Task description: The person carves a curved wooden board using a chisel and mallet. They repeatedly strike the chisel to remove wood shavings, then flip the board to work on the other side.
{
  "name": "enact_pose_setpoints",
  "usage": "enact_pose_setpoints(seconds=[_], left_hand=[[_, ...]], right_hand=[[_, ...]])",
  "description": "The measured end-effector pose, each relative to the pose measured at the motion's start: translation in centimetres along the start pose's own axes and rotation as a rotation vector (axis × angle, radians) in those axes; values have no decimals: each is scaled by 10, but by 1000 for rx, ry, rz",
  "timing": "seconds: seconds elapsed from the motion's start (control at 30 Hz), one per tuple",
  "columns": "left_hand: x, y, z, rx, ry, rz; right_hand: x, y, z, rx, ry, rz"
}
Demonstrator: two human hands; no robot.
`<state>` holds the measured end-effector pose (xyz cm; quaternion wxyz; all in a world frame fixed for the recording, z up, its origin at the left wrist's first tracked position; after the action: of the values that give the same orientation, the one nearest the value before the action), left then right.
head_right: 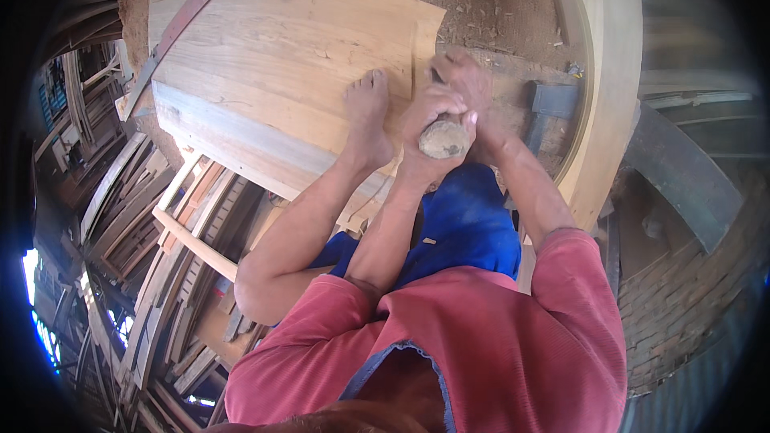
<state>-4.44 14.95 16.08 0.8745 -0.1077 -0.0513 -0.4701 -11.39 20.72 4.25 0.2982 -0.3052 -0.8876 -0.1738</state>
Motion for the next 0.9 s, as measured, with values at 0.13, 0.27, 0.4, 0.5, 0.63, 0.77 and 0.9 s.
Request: enact_pose_setpoints(seconds=[0.13,0.27,0.4,0.5,0.63,0.77,0.9], left_hand=[[1,-23,-28,-111,-61,74],[17,22,-41,-78,-83,117],[22,33,-18,61,-9,113],[21,-18,-12,-84,-133,87],[22,-5,-41,-63,9,123],[19,41,-23,117,52,84],[14,-15,-12,58,20,-1]], right_hand=[[6,-61,13,204,180,168],[-34,-14,-3,26,40,-14],[-40,11,-1,126,91,-164],[-1,-49,-2,104,157,-67],[-20,-37,-3,-43,114,45],[-57,35,3,-29,34,-101],[-9,-30,3,20,83,-22]])
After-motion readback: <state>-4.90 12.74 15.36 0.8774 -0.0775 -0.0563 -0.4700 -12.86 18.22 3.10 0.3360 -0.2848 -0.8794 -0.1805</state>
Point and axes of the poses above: each hand's wrist, its own y-axis away from the middle knuckle, its own x-axis out of the back of the hand, z = x × y, the point moved 3 cm from there along -y, towards the middle knuckle, and after that the axes turned 2 degrees about -z, right-handed, at the moved point
